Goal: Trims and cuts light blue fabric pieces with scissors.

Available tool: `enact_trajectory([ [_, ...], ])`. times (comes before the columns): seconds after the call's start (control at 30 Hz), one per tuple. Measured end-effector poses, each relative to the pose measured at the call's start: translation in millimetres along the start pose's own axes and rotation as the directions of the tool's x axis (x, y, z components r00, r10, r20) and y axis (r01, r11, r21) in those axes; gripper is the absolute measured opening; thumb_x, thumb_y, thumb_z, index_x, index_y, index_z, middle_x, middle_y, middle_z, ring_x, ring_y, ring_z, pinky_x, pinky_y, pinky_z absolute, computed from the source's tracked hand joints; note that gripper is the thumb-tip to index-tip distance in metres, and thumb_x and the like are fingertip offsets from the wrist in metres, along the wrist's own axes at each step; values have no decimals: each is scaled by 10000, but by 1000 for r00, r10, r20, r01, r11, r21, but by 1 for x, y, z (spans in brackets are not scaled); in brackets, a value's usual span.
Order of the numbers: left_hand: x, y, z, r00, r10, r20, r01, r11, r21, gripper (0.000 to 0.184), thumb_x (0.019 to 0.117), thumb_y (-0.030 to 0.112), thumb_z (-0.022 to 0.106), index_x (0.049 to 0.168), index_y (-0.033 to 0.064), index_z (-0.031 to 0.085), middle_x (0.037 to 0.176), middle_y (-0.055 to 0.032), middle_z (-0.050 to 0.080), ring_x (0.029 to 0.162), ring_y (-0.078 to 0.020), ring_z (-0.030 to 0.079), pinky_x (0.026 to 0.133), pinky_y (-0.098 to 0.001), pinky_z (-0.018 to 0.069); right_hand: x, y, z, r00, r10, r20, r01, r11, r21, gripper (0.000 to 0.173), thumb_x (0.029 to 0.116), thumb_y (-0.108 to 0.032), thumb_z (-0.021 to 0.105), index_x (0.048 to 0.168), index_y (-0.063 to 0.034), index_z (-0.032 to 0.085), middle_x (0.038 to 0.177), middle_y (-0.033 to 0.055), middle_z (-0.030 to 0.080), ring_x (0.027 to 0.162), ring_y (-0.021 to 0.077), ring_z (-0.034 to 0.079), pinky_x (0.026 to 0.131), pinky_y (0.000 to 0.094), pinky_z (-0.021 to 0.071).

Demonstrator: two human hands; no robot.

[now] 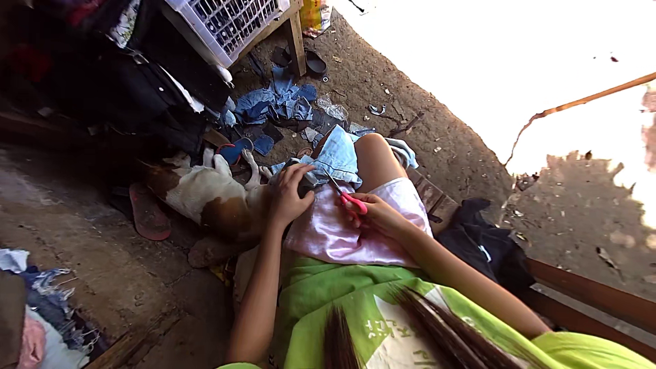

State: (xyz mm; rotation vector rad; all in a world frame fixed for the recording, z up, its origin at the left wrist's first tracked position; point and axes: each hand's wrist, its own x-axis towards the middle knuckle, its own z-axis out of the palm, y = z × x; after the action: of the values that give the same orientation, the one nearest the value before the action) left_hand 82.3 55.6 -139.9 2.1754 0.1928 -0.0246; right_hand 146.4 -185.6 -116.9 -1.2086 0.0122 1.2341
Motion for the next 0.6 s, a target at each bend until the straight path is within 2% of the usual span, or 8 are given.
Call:
enact_trajectory([
  [0.03, 4, 1, 11, 998, 59, -10, -58, 995, 83, 455, 797, 91, 762, 1243, 40, 692, 1353, -167, 613, 1297, -370, 536, 1071, -581, 421, 0, 1, 0, 1000, 3, 4, -3, 1000, -3, 206, 1025, -180, 541, 1129, -35, 644, 737, -41, 656, 565, 9, 577, 515, 148, 465],
  [0.1, 5, 4, 26, 989, 133, -70, -113, 965, 237, 249, 812, 182, 769, 1022, 50, 743, 1183, -144, 695, 1192, -351, 614, 995, -583, 446, 0, 4, -2, 1000, 1, 9, -1, 1000, -8, 202, 1034, -173, 535, 1130, -33, 644, 742, -39, 661, 567, 8, 582, 514, 146, 464],
  [0.17, 4, 4, 35, 975, 175, -135, -127, 943, 307, 180, 842, 187, 754, 937, 36, 731, 1034, -147, 723, 1063, -337, 674, 956, -561, 469, 0, 4, -3, 1000, -6, 9, 6, 1000, -11, 199, 1033, -169, 539, 1120, -28, 650, 737, -35, 663, 566, 9, 585, 512, 143, 464],
  [0.23, 0, 2, 42, 962, 202, -184, -133, 934, 332, 151, 880, 129, 690, 967, 9, 719, 971, -161, 710, 974, -335, 689, 964, -548, 477, 0, 3, -2, 1000, 0, 16, 1, 1000, -27, 196, 1035, -166, 540, 1105, -25, 656, 733, -33, 661, 564, 7, 583, 508, 138, 460],
  [0.33, -4, 2, 51, 962, 142, -234, -56, 939, 340, 199, 942, 58, 607, 1085, -28, 718, 1053, -200, 706, 1018, -365, 685, 959, -552, 490, 5, -2, 0, 1000, 19, 7, -18, 996, -87, 200, 1042, -149, 534, 1093, -6, 664, 723, -21, 662, 546, 0, 572, 492, 129, 443],
  [0.43, -7, 5, 54, 968, 57, -246, 30, 940, 339, 242, 975, 35, 541, 1133, -42, 707, 1074, -233, 688, 1037, -396, 670, 946, -567, 484, 11, -10, 5, 999, 40, 1, -39, 982, -182, 197, 1047, -156, 533, 1069, -8, 660, 720, -17, 658, 541, -3, 563, 486, 130, 430],
  [0.53, -12, -7, 53, 949, 145, -280, -60, 955, 292, 257, 946, 12, 509, 1077, -74, 712, 941, -234, 655, 910, -398, 656, 864, -546, 496, 14, -16, 11, 997, 71, 3, -69, 973, -218, 217, 1054, -166, 533, 1119, -6, 665, 717, -12, 651, 527, -1, 551, 474, 134, 421],
  [0.6, -20, -11, 45, 942, 203, -266, -128, 953, 276, 256, 926, 7, 507, 1048, -92, 708, 932, -230, 681, 865, -377, 686, 812, -519, 541, 13, -17, 15, 995, 94, 42, -85, 981, -175, 226, 1069, -190, 493, 1039, -34, 653, 700, -20, 656, 515, -5, 553, 465, 129, 421],
])
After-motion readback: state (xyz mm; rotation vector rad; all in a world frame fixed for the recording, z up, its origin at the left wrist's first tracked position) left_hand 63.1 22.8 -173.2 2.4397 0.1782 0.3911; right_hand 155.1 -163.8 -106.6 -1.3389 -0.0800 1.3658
